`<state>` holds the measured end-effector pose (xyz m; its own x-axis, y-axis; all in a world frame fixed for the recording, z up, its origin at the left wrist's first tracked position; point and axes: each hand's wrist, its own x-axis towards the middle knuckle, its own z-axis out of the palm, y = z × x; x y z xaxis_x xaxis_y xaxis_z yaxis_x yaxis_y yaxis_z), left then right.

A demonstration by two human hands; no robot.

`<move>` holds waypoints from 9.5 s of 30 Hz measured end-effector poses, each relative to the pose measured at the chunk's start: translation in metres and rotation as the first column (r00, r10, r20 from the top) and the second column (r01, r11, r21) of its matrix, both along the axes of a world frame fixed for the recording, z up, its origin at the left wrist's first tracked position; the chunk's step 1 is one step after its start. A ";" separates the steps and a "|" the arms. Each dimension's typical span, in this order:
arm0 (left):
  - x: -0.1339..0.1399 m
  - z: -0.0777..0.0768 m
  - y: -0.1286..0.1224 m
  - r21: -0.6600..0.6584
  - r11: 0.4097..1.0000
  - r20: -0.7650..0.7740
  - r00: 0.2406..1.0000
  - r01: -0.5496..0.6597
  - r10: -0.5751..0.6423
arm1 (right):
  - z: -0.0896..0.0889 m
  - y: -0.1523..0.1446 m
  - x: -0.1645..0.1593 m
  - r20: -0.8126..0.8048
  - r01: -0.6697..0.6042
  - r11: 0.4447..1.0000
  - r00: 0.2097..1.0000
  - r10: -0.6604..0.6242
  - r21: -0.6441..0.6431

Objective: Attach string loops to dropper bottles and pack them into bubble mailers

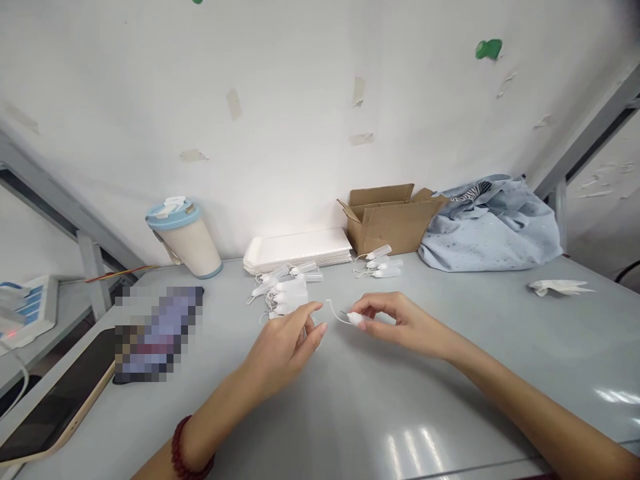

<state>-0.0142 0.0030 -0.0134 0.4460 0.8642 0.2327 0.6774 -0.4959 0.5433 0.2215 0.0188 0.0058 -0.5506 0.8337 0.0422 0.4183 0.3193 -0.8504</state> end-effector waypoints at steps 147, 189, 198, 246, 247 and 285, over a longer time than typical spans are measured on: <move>0.002 0.020 -0.001 -0.602 0.791 0.424 0.883 0.109 0.201 | -0.014 -0.004 -0.010 -0.040 0.041 0.960 0.999 -0.032 0.276; -0.032 0.016 0.038 -0.499 0.804 0.532 0.618 -0.323 0.579 | -0.050 0.068 0.060 0.472 0.097 0.791 0.756 -0.454 0.605; -0.015 0.018 0.019 -0.394 0.874 0.502 0.729 -0.286 0.465 | -0.033 0.040 0.030 0.401 0.081 0.876 0.866 -0.298 0.475; 0.007 0.007 0.001 -0.431 0.901 0.356 0.907 -0.055 0.226 | 0.003 -0.003 -0.004 -0.041 0.082 0.997 0.996 -0.082 -0.003; 0.007 0.007 0.001 -0.434 0.899 0.357 0.906 -0.054 0.227 | 0.004 -0.003 -0.004 -0.040 0.078 0.997 0.996 -0.078 -0.003; 0.007 0.008 -0.003 -0.186 0.982 0.197 0.978 -0.036 0.073 | 0.004 -0.003 -0.001 -0.034 0.053 0.996 0.998 -0.051 0.076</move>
<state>-0.0077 0.0000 -0.0051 0.3568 0.9219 0.1511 0.5674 -0.3424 0.7489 0.2207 0.0160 0.0103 -0.5040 0.8548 0.1239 0.4092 0.3627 -0.8373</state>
